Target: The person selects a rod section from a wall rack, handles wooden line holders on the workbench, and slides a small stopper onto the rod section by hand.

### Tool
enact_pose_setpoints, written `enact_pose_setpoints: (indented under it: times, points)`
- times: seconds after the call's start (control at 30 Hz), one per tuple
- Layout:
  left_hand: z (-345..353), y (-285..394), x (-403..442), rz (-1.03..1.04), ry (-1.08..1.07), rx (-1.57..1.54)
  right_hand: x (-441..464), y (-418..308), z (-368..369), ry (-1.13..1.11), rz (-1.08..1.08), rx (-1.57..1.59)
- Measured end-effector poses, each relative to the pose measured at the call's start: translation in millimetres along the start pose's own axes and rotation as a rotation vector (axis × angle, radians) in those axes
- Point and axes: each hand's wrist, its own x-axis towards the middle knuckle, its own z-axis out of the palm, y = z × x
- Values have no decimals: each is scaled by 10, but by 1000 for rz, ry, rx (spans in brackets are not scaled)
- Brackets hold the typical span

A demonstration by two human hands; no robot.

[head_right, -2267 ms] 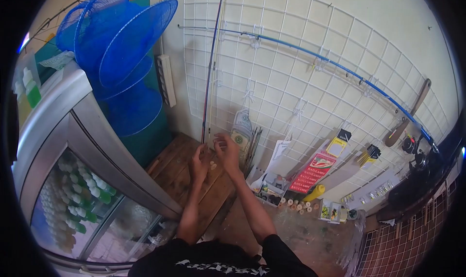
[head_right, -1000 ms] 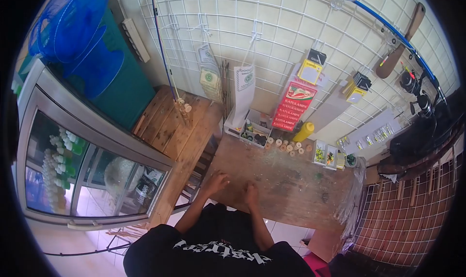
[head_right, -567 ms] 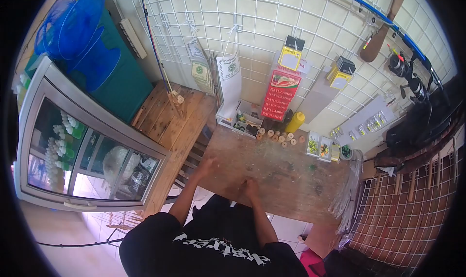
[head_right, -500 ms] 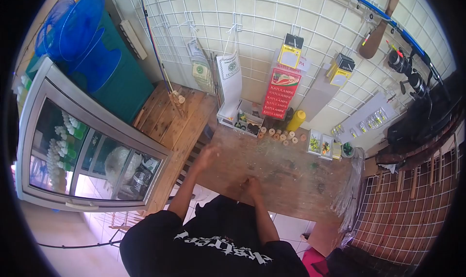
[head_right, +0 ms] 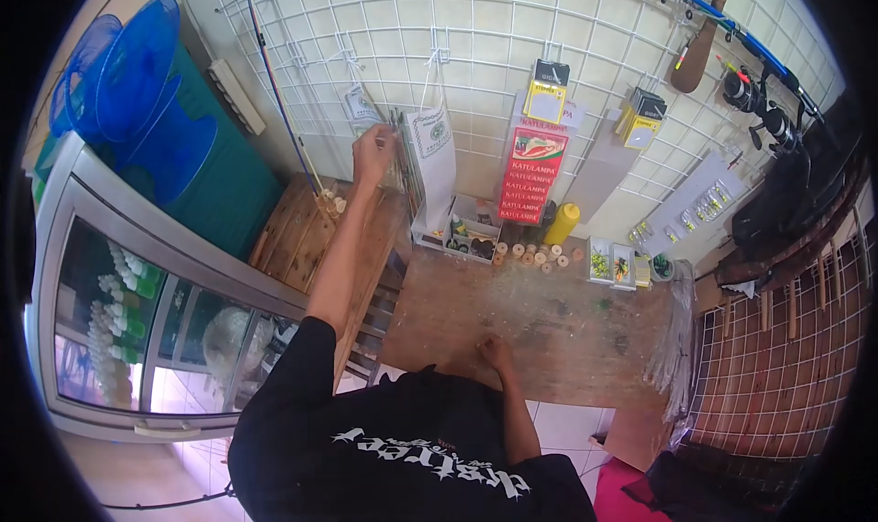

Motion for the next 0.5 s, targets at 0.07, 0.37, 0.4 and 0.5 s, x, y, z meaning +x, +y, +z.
enact_pose_setpoints:
  times: [0.07,0.37,0.4,0.5]
  points:
    - [52,15,96,17,40,7,-4,-6,5,-8,10,32]
    - [229,-79,264,59,156,102,31,75,-25,-80,5,42]
    - [220,-77,271,80,177,117,51,131,3,-84,-9,12]
    - [223,-103,253,110,215,135,8,-69,-142,-118,61,-22]
